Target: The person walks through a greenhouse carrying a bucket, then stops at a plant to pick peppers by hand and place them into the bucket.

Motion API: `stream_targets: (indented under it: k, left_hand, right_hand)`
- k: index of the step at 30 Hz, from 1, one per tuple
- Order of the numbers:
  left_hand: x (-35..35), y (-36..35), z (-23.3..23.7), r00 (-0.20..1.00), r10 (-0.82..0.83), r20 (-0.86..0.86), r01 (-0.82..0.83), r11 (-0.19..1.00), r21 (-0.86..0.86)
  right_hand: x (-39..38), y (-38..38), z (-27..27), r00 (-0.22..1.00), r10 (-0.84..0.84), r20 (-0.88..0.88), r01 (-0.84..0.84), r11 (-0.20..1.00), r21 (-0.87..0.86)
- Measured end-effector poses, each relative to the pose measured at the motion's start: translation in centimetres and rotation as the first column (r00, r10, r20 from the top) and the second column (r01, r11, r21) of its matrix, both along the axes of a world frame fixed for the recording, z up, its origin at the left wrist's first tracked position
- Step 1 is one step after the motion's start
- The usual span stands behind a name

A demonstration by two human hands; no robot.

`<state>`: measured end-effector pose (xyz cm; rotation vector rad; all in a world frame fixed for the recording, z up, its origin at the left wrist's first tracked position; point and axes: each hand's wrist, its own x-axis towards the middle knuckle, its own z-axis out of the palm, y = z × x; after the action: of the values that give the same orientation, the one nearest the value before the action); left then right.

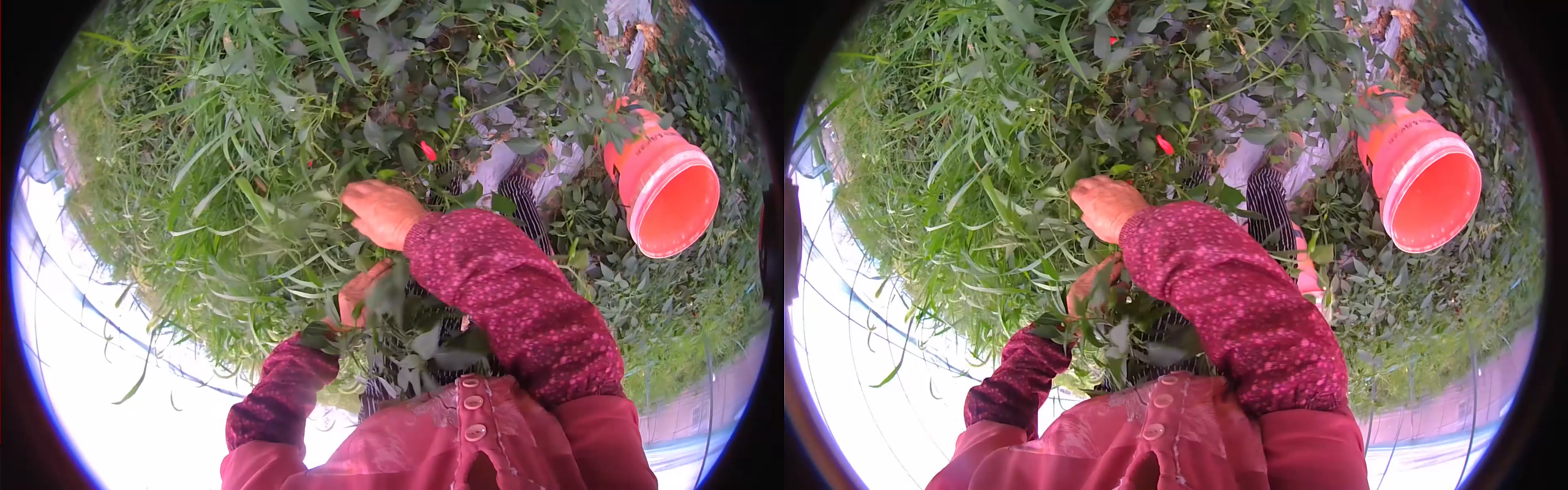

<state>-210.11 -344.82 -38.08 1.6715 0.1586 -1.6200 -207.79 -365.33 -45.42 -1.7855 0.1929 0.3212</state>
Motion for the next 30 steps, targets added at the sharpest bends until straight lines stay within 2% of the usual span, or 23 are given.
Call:
stream_targets:
  k: [1, 2, 3, 4, 5, 7, 8, 10, 11, 12, 14, 15, 16, 18, 20, 22, 24, 25, 26, 27, 28, 29, 30]
  left_hand:
    - [-0.2, 0.8, -0.5, 0.994, 0.091, -0.054, -0.087, 0.994, 0.063]
    - [-0.2, 1.0, -0.7, 0.978, 0.18, -0.106, -0.166, 0.978, 0.129]
    - [-0.9, 0.8, -1.2, 0.82, -0.466, 0.333, 0.44, 0.885, 0.153]
    - [-0.7, 1.0, -1.2, 0.821, -0.462, 0.335, 0.441, 0.886, 0.142]
    - [-0.5, 2.0, -1.1, 0.84, -0.477, 0.258, 0.461, 0.879, 0.121]
    - [-0.3, 3.1, -1.1, 0.861, -0.499, 0.1, 0.494, 0.866, 0.077]
    - [-0.4, 3.1, -1.2, 0.863, -0.495, 0.099, 0.49, 0.869, 0.069]
    - [-0.1, 2.5, -1.0, 0.922, -0.383, 0.055, 0.38, 0.923, 0.063]
    - [0.1, 2.0, -0.8, 0.945, -0.326, 0.035, 0.323, 0.944, 0.064]
    - [0.3, 1.4, -0.6, 0.963, -0.268, 0.015, 0.267, 0.961, 0.068]
    - [0.7, 0.5, -0.3, 0.988, -0.15, -0.03, 0.152, 0.985, 0.084]
    - [0.9, -0.2, -0.1, 0.995, -0.087, -0.058, 0.092, 0.991, 0.099]
    - [1.1, -0.8, 0.1, 0.996, -0.022, -0.087, 0.032, 0.992, 0.118]
    - [1.6, -1.9, 0.5, 0.985, 0.108, -0.137, -0.084, 0.982, 0.169]
    - [1.8, -2.7, 0.8, 0.955, 0.24, -0.174, -0.2, 0.955, 0.217]
    - [2.0, -3.0, 0.9, 0.912, 0.357, -0.201, -0.3, 0.916, 0.268]
    - [0.5, 1.8, -2.0, 0.964, 0.218, 0.151, -0.246, 0.949, 0.199]
    - [1.0, 3.8, -2.4, 0.964, 0.213, 0.162, -0.244, 0.949, 0.202]
    - [2.6, 3.5, -1.9, 0.949, 0.316, 0.017, -0.315, 0.936, 0.157]
    - [4.3, 2.8, -1.3, 0.905, 0.404, -0.135, -0.389, 0.913, 0.125]
    - [5.7, 2.1, -0.6, 0.832, 0.473, -0.29, -0.463, 0.88, 0.107]
    - [6.7, 1.3, 0.1, 0.731, 0.521, -0.44, -0.537, 0.838, 0.101]
    - [6.7, -0.1, 0.9, 0.734, 0.52, -0.436, -0.535, 0.839, 0.101]
  right_hand:
    - [0.3, 0.1, 0.0, 0.985, 0.161, -0.063, -0.161, 0.987, 0.006]
    - [0.5, 0.1, 0.4, 0.985, 0.163, -0.063, -0.163, 0.987, 0.005]
    - [0.6, 0.0, 0.9, 0.973, 0.203, -0.109, -0.202, 0.979, 0.02]
    - [0.5, 0.0, 1.5, 0.958, 0.241, -0.155, -0.239, 0.97, 0.033]
    - [0.1, 0.7, 1.8, 0.98, 0.177, -0.085, -0.187, 0.974, -0.127]
    - [0.1, 0.4, 4.0, 0.964, 0.249, -0.098, -0.259, 0.959, -0.114]
    - [0.2, 0.2, 5.4, 0.942, 0.317, -0.112, -0.327, 0.941, -0.084]
    - [0.8, 0.2, 7.8, 0.935, 0.31, -0.171, -0.3, 0.95, 0.079]
    - [1.1, 0.4, 8.6, 0.963, 0.262, -0.056, -0.252, 0.957, 0.144]
    - [1.3, 0.2, 8.9, 0.963, 0.263, -0.056, -0.253, 0.957, 0.142]
    - [1.4, -0.1, 9.6, 0.987, 0.16, 0.013, -0.16, 0.976, 0.147]
    - [1.6, -0.5, 9.1, 0.995, 0.086, -0.048, -0.073, 0.97, 0.231]
    - [1.4, -1.2, 8.6, 0.994, 0.09, -0.057, -0.074, 0.968, 0.24]
    - [1.4, -3.5, 8.3, 0.997, -0.055, -0.047, 0.071, 0.842, 0.534]
    - [3.0, -6.7, 9.5, 0.997, -0.077, 0.031, 0.038, 0.746, 0.665]
    - [4.3, -8.3, 8.7, 0.955, -0.292, -0.049, 0.246, 0.693, 0.678]
    - [4.1, -10.2, 6.9, 0.924, -0.346, -0.164, 0.365, 0.669, 0.648]
    - [3.5, -10.6, 5.8, 0.945, -0.274, -0.179, 0.325, 0.718, 0.615]
    - [2.5, -10.6, 5.0, 0.967, -0.179, -0.179, 0.252, 0.753, 0.608]
    - [1.7, -9.9, 4.5, 0.963, -0.13, -0.234, 0.254, 0.719, 0.647]
    - [0.7, -9.0, 4.1, 0.954, -0.076, -0.289, 0.262, 0.682, 0.683]
    - [-0.4, -8.0, 3.4, 0.954, -0.028, -0.299, 0.233, 0.697, 0.678]
    - [-1.2, -7.2, 2.8, 0.952, 0.021, -0.307, 0.201, 0.713, 0.672]
